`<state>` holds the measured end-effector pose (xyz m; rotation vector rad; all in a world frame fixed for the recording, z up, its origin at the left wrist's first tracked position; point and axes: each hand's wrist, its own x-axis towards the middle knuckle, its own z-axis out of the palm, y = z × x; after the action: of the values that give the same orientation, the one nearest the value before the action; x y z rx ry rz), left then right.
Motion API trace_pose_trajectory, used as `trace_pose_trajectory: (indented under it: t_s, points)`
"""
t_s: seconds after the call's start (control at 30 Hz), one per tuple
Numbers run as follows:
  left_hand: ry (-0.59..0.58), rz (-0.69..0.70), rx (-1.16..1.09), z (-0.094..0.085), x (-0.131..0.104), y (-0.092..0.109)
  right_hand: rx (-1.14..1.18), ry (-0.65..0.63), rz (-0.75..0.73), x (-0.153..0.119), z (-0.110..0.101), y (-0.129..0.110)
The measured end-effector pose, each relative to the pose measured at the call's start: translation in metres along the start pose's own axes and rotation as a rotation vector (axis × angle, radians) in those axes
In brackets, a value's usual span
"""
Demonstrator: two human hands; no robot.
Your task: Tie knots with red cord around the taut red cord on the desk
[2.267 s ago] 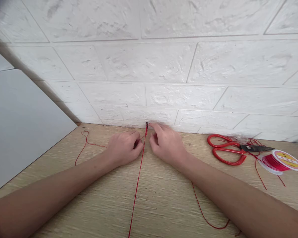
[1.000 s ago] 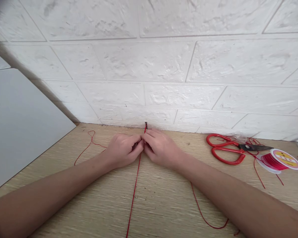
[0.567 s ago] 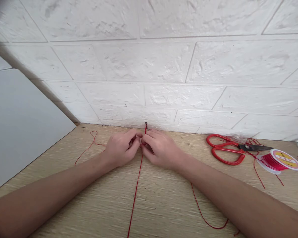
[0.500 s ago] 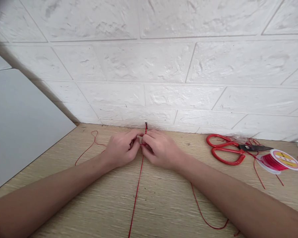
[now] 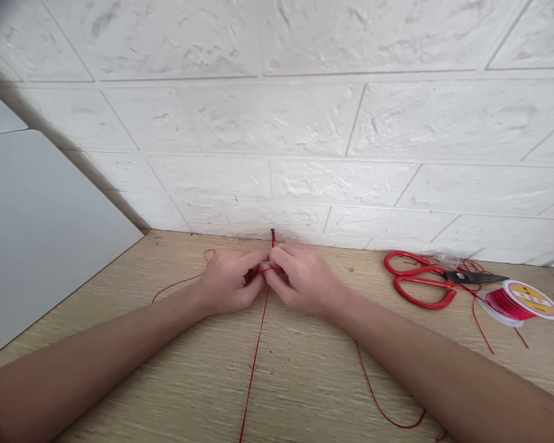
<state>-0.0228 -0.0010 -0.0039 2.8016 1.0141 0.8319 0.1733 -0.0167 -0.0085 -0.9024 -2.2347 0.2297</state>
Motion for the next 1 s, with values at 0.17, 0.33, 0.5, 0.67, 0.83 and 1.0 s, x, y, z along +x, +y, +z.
trace_pose_trajectory:
  t_s: [0.17,0.33,0.5,0.67,0.83,1.0]
  points:
    - [0.009,0.011,-0.004,0.001,0.000,-0.002,0.017,-0.017,-0.007,0.000,-0.001,0.000]
    - [-0.068,-0.028,-0.058,0.000,0.001,-0.003,0.055,-0.030,-0.040,-0.001,-0.003,0.000]
    - [-0.070,-0.031,-0.097,0.000,0.001,-0.004,0.125,-0.049,-0.094,-0.002,-0.003,0.000]
    - [-0.053,-0.092,-0.140,0.000,0.002,-0.002,0.218,-0.045,-0.120,-0.002,-0.005,0.000]
    - [-0.037,-0.150,-0.227,-0.007,0.004,0.002,0.345,-0.002,-0.053,-0.005,-0.007,0.002]
    - [-0.044,-0.133,-0.318,-0.014,0.005,-0.001,0.444,0.123,0.063,-0.008,-0.002,0.008]
